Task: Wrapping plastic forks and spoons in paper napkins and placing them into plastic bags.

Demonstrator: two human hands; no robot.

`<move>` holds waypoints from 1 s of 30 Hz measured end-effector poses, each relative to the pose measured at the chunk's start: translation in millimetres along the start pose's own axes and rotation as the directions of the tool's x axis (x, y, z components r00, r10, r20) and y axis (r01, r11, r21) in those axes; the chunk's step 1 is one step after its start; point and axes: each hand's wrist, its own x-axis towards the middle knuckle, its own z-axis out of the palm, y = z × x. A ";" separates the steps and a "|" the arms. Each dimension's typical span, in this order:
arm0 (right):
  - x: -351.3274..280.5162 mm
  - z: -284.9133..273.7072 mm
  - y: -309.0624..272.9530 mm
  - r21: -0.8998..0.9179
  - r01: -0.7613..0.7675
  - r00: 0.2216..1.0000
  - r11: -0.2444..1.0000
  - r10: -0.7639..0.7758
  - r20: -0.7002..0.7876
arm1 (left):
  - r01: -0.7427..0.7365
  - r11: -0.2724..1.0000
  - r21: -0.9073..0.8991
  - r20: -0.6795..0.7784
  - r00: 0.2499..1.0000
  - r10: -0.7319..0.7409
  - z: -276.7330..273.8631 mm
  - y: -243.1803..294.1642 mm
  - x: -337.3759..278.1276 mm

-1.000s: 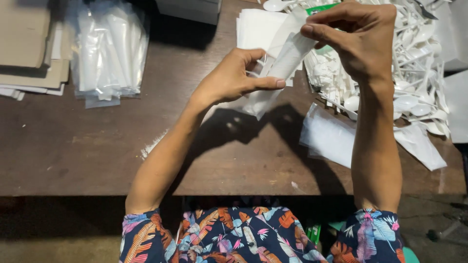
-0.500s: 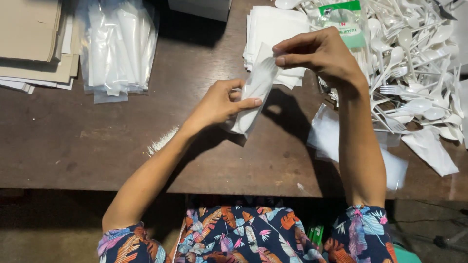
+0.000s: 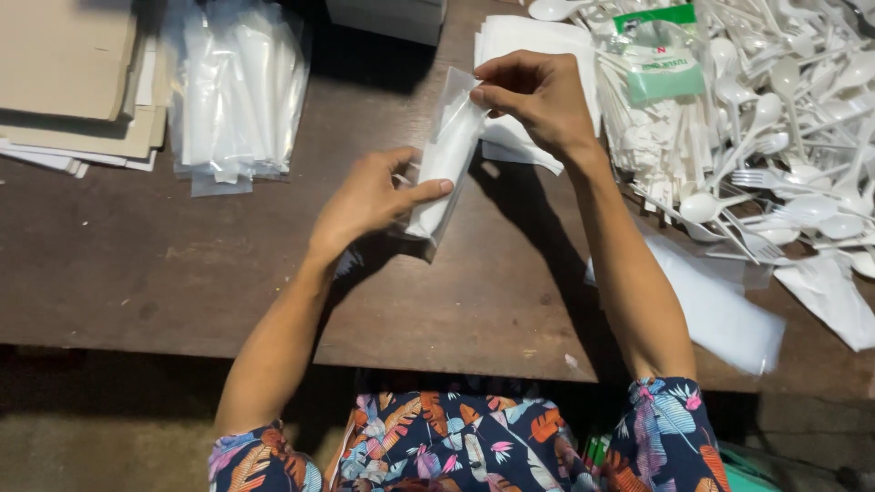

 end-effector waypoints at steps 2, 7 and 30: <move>16.1 15.2 5.7 -0.016 0.021 1.000 1.000 -0.021 0.005 | 0.085 0.995 -0.043 -0.037 0.996 -0.087 -14.3 14.3 -10.1; 61.5 66.0 8.0 -0.072 0.107 0.994 0.992 -0.104 0.042 | 0.123 0.989 -0.085 -0.235 0.962 -0.140 -49.1 0.1 -18.8; 37.8 97.4 3.1 -0.374 0.289 0.954 0.881 -0.297 0.038 | -0.007 0.758 0.652 -0.583 0.634 0.507 -42.8 -60.9 12.1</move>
